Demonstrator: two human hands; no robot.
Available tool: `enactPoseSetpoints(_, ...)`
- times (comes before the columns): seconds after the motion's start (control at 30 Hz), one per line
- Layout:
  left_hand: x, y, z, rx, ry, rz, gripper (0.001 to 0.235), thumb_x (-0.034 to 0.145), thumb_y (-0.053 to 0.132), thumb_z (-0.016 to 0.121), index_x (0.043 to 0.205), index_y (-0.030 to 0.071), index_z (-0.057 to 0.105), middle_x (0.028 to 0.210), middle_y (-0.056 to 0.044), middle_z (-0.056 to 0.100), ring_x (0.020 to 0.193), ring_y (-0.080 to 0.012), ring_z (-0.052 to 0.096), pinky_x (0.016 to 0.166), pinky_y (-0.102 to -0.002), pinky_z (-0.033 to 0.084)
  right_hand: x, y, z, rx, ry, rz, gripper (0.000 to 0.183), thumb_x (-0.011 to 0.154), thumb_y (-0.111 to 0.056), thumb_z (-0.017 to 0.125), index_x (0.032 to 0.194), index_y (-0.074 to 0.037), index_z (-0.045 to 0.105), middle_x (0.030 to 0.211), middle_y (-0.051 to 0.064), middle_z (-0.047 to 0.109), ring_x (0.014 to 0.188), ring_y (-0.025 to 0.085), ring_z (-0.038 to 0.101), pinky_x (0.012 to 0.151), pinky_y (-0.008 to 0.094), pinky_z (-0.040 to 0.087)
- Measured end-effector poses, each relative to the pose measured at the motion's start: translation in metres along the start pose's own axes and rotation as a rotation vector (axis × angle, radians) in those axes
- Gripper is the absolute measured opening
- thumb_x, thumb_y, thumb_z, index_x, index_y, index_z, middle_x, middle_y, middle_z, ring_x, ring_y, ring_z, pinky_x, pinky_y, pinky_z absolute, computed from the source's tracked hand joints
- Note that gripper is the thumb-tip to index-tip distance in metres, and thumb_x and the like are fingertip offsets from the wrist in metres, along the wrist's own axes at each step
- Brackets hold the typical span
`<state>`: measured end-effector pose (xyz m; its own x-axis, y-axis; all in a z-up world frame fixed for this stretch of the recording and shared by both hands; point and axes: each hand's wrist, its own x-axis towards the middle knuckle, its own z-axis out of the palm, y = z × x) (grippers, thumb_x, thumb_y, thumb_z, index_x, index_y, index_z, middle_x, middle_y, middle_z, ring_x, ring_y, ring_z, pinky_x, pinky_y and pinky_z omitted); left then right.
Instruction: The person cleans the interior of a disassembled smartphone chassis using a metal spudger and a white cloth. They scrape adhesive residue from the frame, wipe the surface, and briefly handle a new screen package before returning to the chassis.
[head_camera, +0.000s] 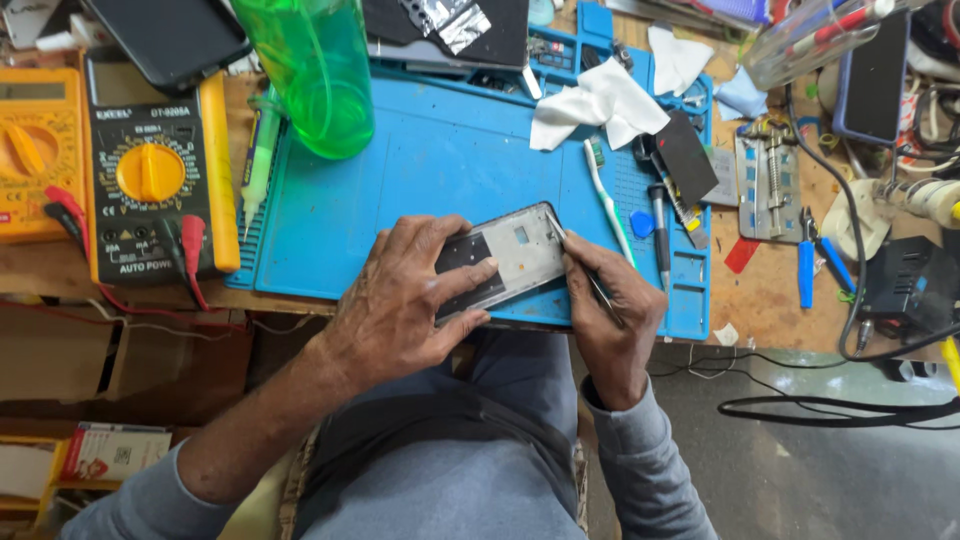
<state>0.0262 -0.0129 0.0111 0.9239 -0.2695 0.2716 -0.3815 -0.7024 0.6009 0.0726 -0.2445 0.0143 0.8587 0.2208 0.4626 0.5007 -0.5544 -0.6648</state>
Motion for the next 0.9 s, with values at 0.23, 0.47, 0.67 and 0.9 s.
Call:
enactPoseSetpoints(0.23,0.001,-0.002,0.001,0.016,0.001,0.008,0.048,0.081,0.04,0.08,0.12,0.013,0.075,0.135,-0.018,0.051,0.126,-0.0338,0.045,0.107,-0.05,0.039,0.002,0.001,0.002,0.032,0.016,0.035,0.023,0.096,0.002,0.074,0.119,0.001,0.074,0.116,0.017,0.077,0.106,0.022,0.076,0.092,0.03,0.061)
enactPoseSetpoints(0.47,0.001,-0.004,0.004,0.032,0.006,0.023,0.048,0.082,0.042,0.079,0.119,0.013,0.076,0.135,-0.019,0.051,0.126,-0.0342,0.045,0.106,-0.05,0.039,0.003,-0.001,0.005,0.009,-0.001,-0.007,0.022,0.097,0.002,0.073,0.119,0.001,0.073,0.118,0.018,0.076,0.109,0.024,0.076,0.094,0.032,0.061)
enactPoseSetpoints(0.67,0.001,-0.005,0.004,0.035,0.005,0.02,0.048,0.082,0.043,0.079,0.12,0.014,0.076,0.134,-0.018,0.052,0.125,-0.0333,0.046,0.106,-0.049,0.04,0.0,0.003,0.009,-0.052,0.008,-0.058,0.022,0.097,0.0,0.073,0.119,0.0,0.073,0.117,0.018,0.076,0.11,0.026,0.076,0.095,0.033,0.061)
enactPoseSetpoints(0.9,-0.001,-0.002,0.001,0.017,0.049,0.031,0.049,0.079,0.041,0.082,0.119,0.013,0.075,0.132,-0.017,0.054,0.123,-0.0341,0.048,0.104,-0.05,0.041,0.007,0.014,-0.009,0.387,0.137,0.253,0.022,0.103,-0.004,0.067,0.124,0.0,0.072,0.113,0.017,0.076,0.105,0.022,0.076,0.094,0.03,0.063)
